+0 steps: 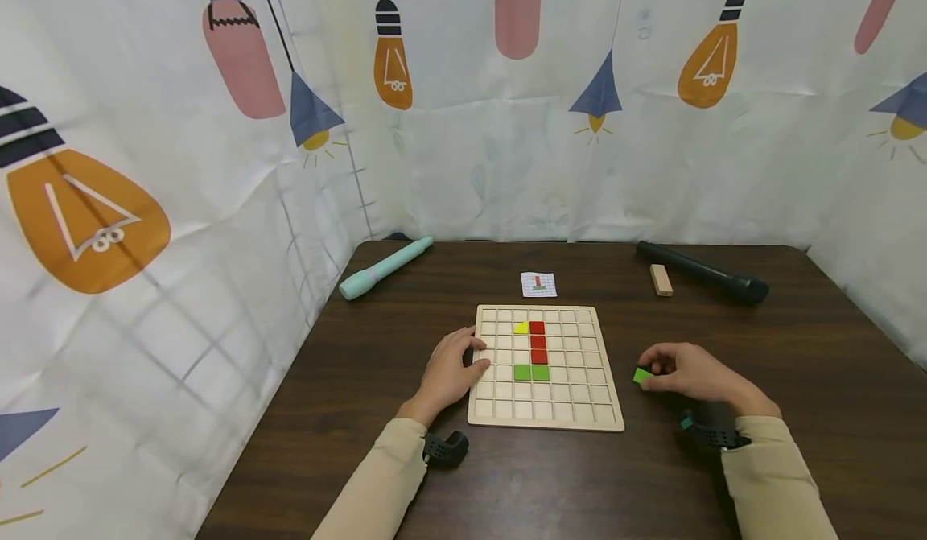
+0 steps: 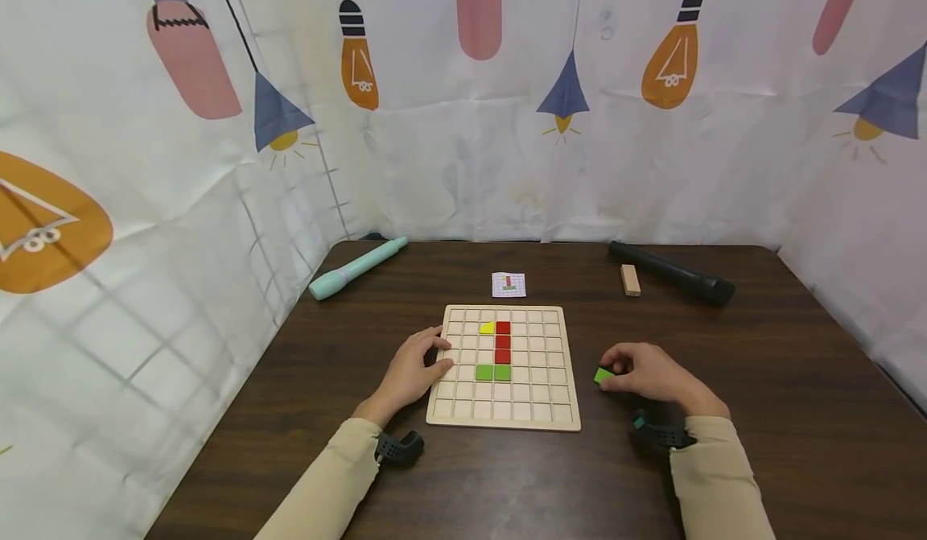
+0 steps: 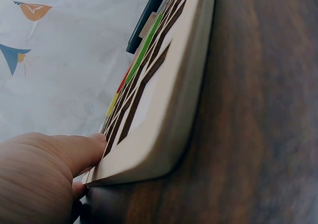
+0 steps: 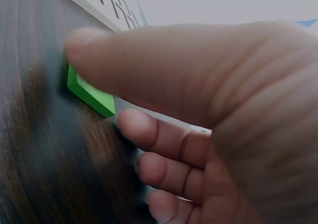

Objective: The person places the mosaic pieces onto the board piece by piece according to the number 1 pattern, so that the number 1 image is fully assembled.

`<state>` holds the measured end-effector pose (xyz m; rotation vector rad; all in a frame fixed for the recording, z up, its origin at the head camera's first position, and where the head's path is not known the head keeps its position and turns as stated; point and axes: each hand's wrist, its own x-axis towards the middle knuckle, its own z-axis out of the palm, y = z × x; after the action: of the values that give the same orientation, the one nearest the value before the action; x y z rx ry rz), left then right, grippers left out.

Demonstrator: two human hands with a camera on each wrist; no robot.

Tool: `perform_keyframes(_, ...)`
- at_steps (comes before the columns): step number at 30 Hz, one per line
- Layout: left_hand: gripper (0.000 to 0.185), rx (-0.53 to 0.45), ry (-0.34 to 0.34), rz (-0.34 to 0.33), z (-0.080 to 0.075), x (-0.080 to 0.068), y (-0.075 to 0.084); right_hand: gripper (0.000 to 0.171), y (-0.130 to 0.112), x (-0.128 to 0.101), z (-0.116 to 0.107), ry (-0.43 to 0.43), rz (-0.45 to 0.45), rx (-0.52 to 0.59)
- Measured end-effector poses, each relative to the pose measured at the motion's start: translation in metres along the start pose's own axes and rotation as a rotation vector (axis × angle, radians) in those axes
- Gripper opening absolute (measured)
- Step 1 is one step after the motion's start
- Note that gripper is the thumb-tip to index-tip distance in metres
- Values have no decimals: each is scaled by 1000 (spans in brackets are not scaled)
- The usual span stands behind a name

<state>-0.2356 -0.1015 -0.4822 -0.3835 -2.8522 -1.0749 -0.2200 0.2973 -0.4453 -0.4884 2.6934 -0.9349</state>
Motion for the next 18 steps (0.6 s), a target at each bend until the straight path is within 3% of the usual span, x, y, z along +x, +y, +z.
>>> perform_keyframes(18,26,-20,-4,11,-1,0,-1,25,-3,5,8,79,28,-23)
